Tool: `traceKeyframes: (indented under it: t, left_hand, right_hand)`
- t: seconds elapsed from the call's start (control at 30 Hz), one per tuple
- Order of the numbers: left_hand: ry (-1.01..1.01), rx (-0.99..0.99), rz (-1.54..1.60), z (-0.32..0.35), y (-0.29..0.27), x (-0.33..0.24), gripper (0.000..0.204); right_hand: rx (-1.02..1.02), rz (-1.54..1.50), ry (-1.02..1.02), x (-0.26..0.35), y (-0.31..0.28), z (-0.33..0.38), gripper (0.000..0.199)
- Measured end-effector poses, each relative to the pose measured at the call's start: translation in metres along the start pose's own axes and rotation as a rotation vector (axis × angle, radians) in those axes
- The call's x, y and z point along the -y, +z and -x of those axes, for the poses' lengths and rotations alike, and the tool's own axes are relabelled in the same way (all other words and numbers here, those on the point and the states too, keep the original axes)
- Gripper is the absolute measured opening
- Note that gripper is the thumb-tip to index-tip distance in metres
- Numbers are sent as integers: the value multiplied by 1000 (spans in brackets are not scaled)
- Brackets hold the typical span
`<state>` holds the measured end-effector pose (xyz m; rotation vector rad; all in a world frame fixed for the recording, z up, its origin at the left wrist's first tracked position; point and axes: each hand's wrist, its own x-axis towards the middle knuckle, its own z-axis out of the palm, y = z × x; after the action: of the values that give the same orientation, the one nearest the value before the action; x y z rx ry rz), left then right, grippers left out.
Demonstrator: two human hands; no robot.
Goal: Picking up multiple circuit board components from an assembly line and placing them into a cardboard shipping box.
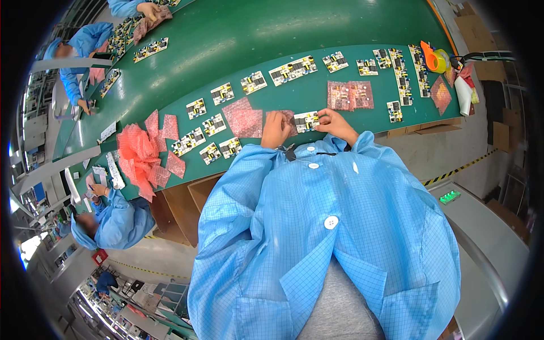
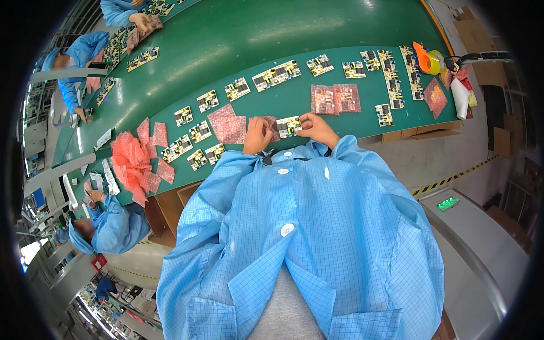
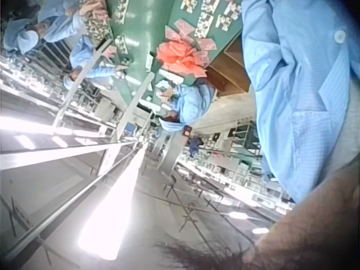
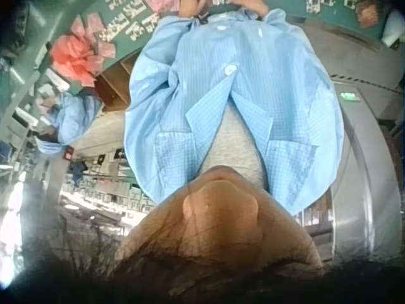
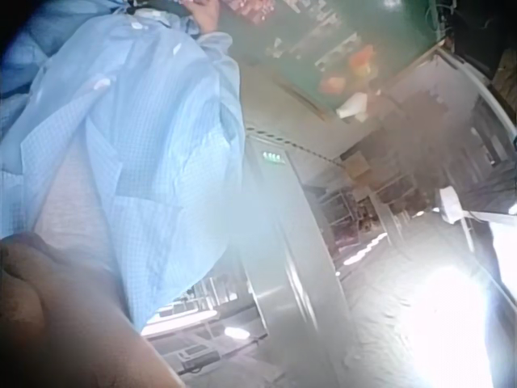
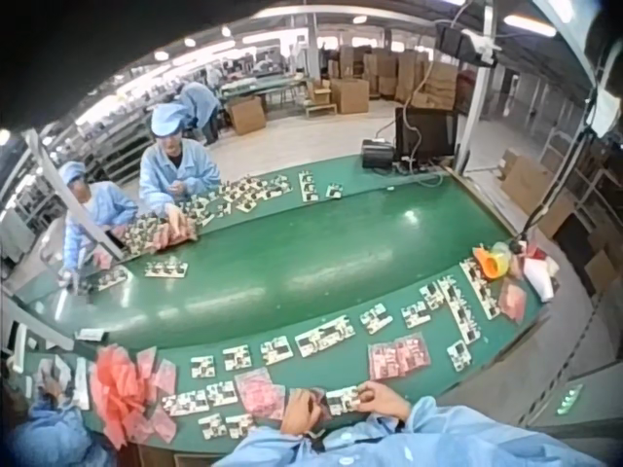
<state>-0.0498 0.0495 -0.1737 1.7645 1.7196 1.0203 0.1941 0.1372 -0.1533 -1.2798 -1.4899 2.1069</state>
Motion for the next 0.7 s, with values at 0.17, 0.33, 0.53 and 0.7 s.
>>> traceKeyframes:
  t: [0.17, 0.33, 0.53, 0.7]
  left_hand:
    - [26, -56, -22, 2, -1, -4, 14]
    - [43, -18, -15, 4, -1, -7, 16]
    - [30, -20, 2, 7, -4, -11, 17]
    - [31, -63, 17, 6, -4, -14, 18]
  right_hand:
    - [89, 132, 11, 9, 1, -1, 44]
    - [51, 144, 80, 15, 2, -13, 45]
    - [-29, 143, 124, 20, 11, -18, 48]
    - [18, 217, 11, 7, 13, -19, 49]
